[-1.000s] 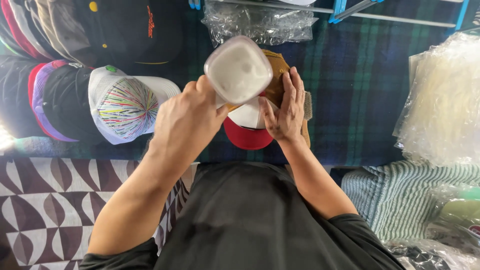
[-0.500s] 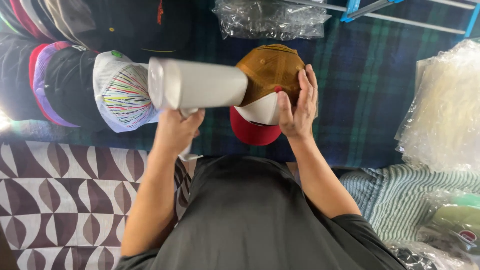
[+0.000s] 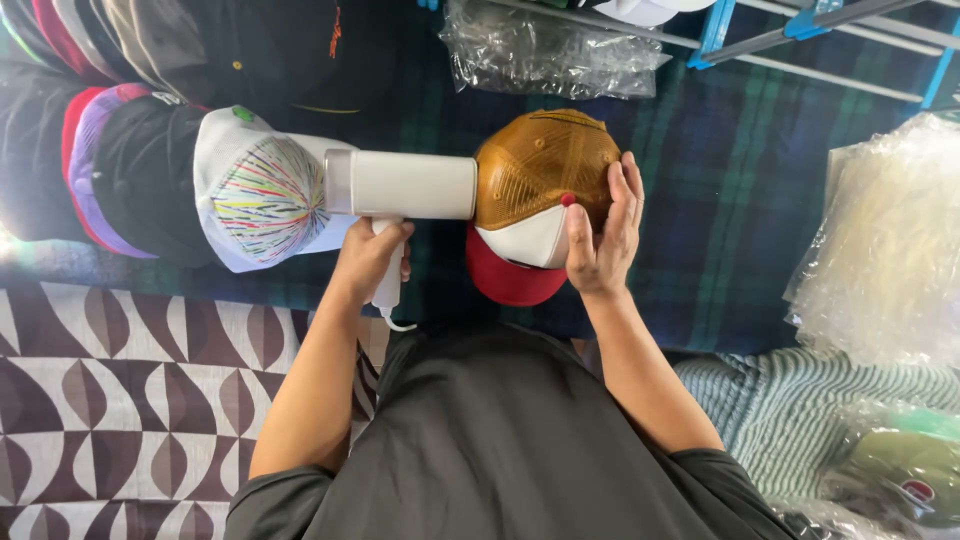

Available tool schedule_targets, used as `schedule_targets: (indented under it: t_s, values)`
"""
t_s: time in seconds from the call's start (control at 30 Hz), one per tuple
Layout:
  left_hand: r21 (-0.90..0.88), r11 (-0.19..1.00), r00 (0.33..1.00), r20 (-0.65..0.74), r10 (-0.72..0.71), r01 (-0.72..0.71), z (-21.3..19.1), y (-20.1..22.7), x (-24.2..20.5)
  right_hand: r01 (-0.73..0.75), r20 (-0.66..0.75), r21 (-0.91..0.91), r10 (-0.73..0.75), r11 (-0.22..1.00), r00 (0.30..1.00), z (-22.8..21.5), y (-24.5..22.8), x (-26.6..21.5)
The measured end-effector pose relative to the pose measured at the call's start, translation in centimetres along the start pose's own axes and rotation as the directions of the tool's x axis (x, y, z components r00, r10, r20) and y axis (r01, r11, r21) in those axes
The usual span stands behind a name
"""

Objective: The person is cleaning and shaping a trucker hat using a brush and a handheld steamer.

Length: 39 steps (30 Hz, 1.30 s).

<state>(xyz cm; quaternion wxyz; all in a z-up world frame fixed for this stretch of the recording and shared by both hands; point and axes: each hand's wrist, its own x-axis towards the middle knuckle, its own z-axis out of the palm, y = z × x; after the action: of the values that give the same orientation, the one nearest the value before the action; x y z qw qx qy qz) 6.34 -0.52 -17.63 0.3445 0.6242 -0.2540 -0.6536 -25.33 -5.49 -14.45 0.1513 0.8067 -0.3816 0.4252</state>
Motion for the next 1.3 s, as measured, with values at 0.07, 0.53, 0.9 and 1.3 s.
schedule_targets:
  t_s: [0.07,0.53,0.9,1.3]
  values:
    - [0.026,1.0,1.0,0.01,0.004,-0.004,-0.2,0.3,-0.4,-0.04,0.013,0.004,0.04,0.999,0.999,-0.5,-0.4,-0.2]
    - [0.41,0.908,0.996,0.047,0.072,-0.085,-0.2,10.7,0.9,-0.463,0.152,0.161,0.442,0.872,0.884,-0.6,-1.9,-0.4]
    - [0.935,0.348,0.96,0.154,-0.233,-0.065,6.7,27.0,0.7,-0.609,0.261,0.104,0.569,0.786,0.78,-1.3,-2.6,-0.1]
    - [0.809,0.57,0.955,0.043,-0.294,0.14,5.7,25.1,3.1,-0.666,0.303,0.105,0.614,0.739,0.729,-1.5,-3.1,-0.7]
